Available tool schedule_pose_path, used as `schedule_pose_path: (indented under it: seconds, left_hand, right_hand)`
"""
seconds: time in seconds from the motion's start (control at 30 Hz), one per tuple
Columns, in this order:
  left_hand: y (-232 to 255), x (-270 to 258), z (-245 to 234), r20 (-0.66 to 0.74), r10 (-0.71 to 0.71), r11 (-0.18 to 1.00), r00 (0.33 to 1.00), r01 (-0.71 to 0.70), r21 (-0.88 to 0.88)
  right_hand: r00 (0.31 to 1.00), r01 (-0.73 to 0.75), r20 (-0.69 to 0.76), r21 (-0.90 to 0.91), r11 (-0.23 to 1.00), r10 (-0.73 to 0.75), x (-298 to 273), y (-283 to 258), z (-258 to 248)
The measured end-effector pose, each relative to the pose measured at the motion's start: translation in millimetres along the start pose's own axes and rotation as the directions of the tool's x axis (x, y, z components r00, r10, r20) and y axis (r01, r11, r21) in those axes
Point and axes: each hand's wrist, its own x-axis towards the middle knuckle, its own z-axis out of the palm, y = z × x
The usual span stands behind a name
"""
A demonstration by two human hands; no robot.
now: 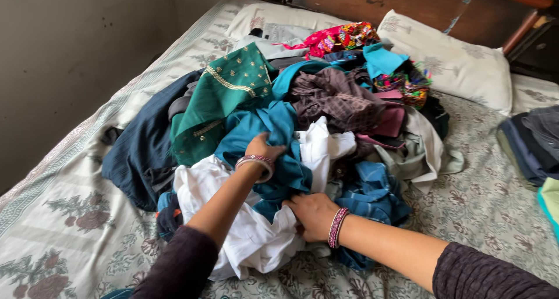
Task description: The person folds several garments on a bed, including a grey long-sleeved top, a teal shirt, and a pair of socks. They smooth each item, fold sleeves and sides, and stack the folded pieces on the bed.
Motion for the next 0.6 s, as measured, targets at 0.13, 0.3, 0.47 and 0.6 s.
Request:
schedule_pose_path:
  seconds: [0.13,0.3,0.47,0.6]
  left_hand:
    - [38,-44,-27,0.041,0.137,0.929,0.99,-0.114,-0.351]
    - [145,-145,-59,0.187,0.677,0.717,0.712,-0.581,-0.386]
    - [221,-231,-46,0.329,0.805,0.562,0.494,-0.812,-0.155]
    - [238,-255,-35,0.377,0.805,0.545,0.458,-0.823,-0.164]
  right_hand:
    - [0.944,-0.297,0.205,0.193,0.935,0.257,-10,18,-14]
    - [0.857,0.003,-0.233,0.894,0.448,0.459,-21,37,-60]
    - [0.592,0.644,-0.583,0.757,0.109,0.556,-47,17,-94]
    - [0.611,0.387,-0.605,0.791,0.474,0.511,-113,50,-125]
